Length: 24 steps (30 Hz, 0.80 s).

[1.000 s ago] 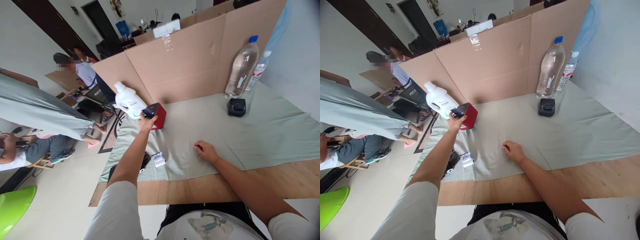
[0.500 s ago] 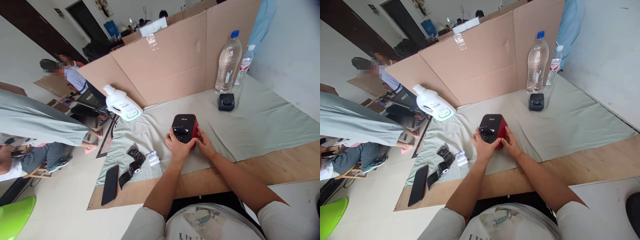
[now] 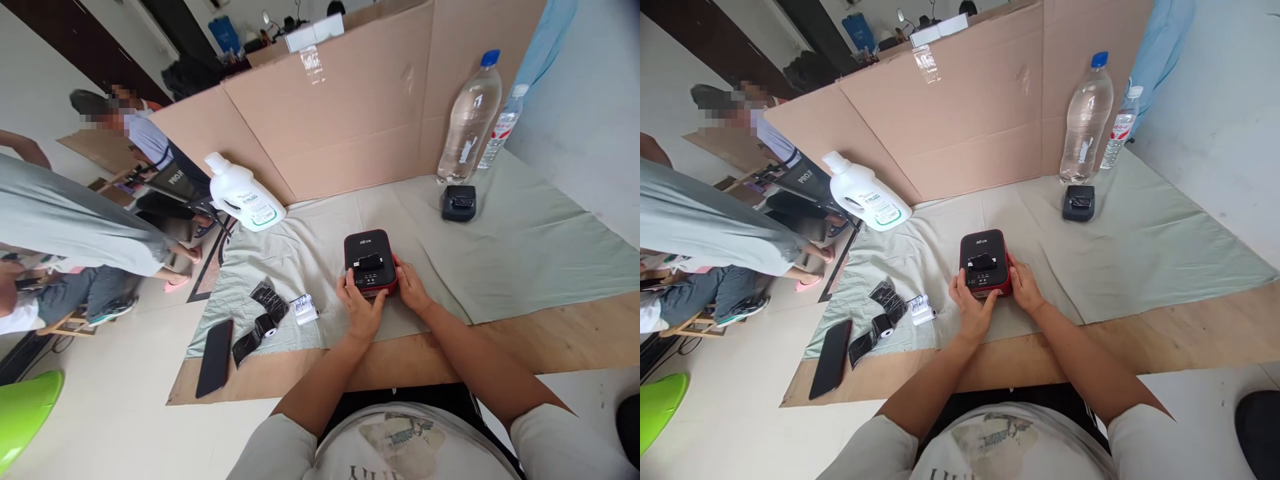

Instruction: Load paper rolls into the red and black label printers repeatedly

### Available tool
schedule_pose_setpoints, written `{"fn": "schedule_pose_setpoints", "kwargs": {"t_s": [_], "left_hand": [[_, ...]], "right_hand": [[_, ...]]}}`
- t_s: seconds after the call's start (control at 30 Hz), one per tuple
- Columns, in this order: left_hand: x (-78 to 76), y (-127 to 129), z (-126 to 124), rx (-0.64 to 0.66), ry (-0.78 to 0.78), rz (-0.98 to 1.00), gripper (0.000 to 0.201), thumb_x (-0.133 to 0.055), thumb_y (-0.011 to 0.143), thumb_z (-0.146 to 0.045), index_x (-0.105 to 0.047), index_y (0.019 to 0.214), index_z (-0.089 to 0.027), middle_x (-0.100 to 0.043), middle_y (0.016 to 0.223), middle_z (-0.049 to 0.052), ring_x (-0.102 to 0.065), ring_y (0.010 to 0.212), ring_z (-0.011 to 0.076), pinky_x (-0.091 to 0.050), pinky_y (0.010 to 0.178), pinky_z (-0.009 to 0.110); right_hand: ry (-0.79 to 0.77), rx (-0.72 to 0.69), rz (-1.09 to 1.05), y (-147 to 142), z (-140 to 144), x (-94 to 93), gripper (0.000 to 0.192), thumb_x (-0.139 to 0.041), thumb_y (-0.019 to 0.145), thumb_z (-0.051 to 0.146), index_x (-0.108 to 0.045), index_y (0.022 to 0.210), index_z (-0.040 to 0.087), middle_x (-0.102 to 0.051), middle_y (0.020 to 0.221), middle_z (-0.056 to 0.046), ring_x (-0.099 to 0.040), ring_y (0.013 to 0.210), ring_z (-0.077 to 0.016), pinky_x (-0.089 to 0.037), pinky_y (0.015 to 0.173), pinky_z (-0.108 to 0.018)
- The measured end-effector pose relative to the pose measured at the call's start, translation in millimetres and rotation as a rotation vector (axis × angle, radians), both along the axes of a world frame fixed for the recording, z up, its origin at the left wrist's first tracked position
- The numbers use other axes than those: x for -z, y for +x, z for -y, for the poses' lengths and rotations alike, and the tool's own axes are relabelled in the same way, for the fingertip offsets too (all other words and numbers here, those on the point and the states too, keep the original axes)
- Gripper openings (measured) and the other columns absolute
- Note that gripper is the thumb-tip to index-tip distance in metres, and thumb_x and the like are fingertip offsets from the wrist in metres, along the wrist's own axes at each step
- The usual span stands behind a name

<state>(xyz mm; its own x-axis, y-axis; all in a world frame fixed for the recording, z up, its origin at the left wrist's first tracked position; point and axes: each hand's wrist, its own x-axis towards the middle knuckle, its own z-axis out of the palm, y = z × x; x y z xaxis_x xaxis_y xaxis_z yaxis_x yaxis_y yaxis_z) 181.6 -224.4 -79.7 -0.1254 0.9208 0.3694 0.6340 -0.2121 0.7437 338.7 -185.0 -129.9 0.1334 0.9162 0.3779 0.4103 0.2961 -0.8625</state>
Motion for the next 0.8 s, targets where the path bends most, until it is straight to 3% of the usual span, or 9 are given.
{"fn": "schedule_pose_setpoints", "kwargs": {"t_s": [0.13,0.23,0.3,0.37,0.47,0.53,0.6,0.7,0.8], "left_hand": [[6.5,-16,-4,0.08,0.052,0.147,0.072,-0.059,0.085,-0.058,-0.039,0.142,-0.018,-0.042,0.141,0.018,-0.04,0.138,0.0309,-0.033,0.116,0.048],[7.5,-30,-23,0.085,-0.001,0.449,0.057,-0.047,0.092,-0.056,-0.046,0.136,-0.019,-0.052,0.133,0.016,-0.05,0.129,0.0274,-0.038,0.112,0.045],[4.9,-37,-42,0.109,-0.078,0.652,0.054,-0.052,0.089,-0.051,-0.048,0.134,-0.021,-0.054,0.133,0.015,-0.051,0.128,0.0268,-0.039,0.112,0.045],[0.5,-42,-60,0.203,-0.143,0.816,0.056,-0.059,0.082,-0.043,-0.05,0.134,-0.024,-0.052,0.14,0.012,-0.047,0.134,0.0271,-0.036,0.114,0.044],[-5.5,-45,-78,0.408,-0.225,0.977,0.065,-0.061,0.07,-0.031,-0.054,0.134,-0.026,-0.047,0.15,0.006,-0.035,0.145,0.0279,-0.03,0.119,0.042],[-6.9,-44,-82,0.498,-0.282,1.021,0.071,-0.059,0.063,-0.025,-0.055,0.134,-0.025,-0.047,0.151,0.004,-0.032,0.147,0.0287,-0.028,0.12,0.042],[-6.5,-42,-82,0.521,-0.32,1.03,0.075,-0.056,0.059,-0.021,-0.056,0.134,-0.025,-0.048,0.151,0.003,-0.033,0.147,0.0291,-0.028,0.121,0.043],[-5.5,-41,-81,0.501,-0.317,1.019,0.077,-0.054,0.058,-0.018,-0.055,0.135,-0.025,-0.047,0.152,0.003,-0.033,0.147,0.0285,-0.028,0.121,0.043],[-6.4,-40,-80,0.485,-0.274,0.999,0.085,-0.057,0.059,-0.016,-0.045,0.142,-0.028,-0.043,0.154,0.003,-0.032,0.148,0.0264,-0.028,0.121,0.041]], "right_hand": [[0.073,0.064,0.018,-1,4,-8.0,0.059,-0.028,0.101,0.057,-0.051,0.143,0.023,-0.061,0.137,-0.013,-0.056,0.125,-0.0288,-0.044,0.107,-0.055],[0.181,0.096,0.053,-3,5,-23.8,0.054,-0.029,0.102,0.053,-0.05,0.143,0.026,-0.048,0.151,-0.011,-0.042,0.14,-0.0278,-0.034,0.115,-0.057],[0.209,0.059,0.083,-7,3,-35.1,0.051,-0.027,0.102,0.051,-0.054,0.14,0.027,-0.041,0.156,-0.008,-0.033,0.146,-0.0274,-0.028,0.118,-0.058],[0.21,0.015,0.094,-12,1,-43.7,0.049,-0.028,0.103,0.05,-0.062,0.13,0.027,-0.04,0.157,-0.006,-0.028,0.149,-0.0277,-0.026,0.119,-0.058],[0.214,-0.01,0.077,-20,1,-48.6,0.043,-0.035,0.101,0.046,-0.072,0.099,0.024,-0.045,0.154,-0.005,-0.029,0.148,-0.0286,-0.027,0.119,-0.057],[0.225,0.009,0.067,-25,3,-47.7,0.035,-0.047,0.098,0.044,-0.07,0.083,0.023,-0.049,0.151,-0.006,-0.032,0.146,-0.0302,-0.028,0.118,-0.057],[0.237,0.05,0.061,-29,6,-45.2,0.025,-0.057,0.092,0.04,-0.066,0.078,0.022,-0.048,0.151,-0.008,-0.035,0.144,-0.0322,-0.03,0.116,-0.058],[0.234,0.109,0.028,-34,8,-40.6,0.013,-0.062,0.086,0.035,-0.064,0.09,0.022,-0.044,0.153,-0.011,-0.038,0.142,-0.0332,-0.034,0.113,-0.06],[0.208,0.127,-0.029,-38,9,-35.6,0.038,-0.061,0.085,0.033,-0.056,0.121,0.023,-0.038,0.156,-0.014,-0.035,0.145,-0.0324,-0.033,0.114,-0.06]]}}
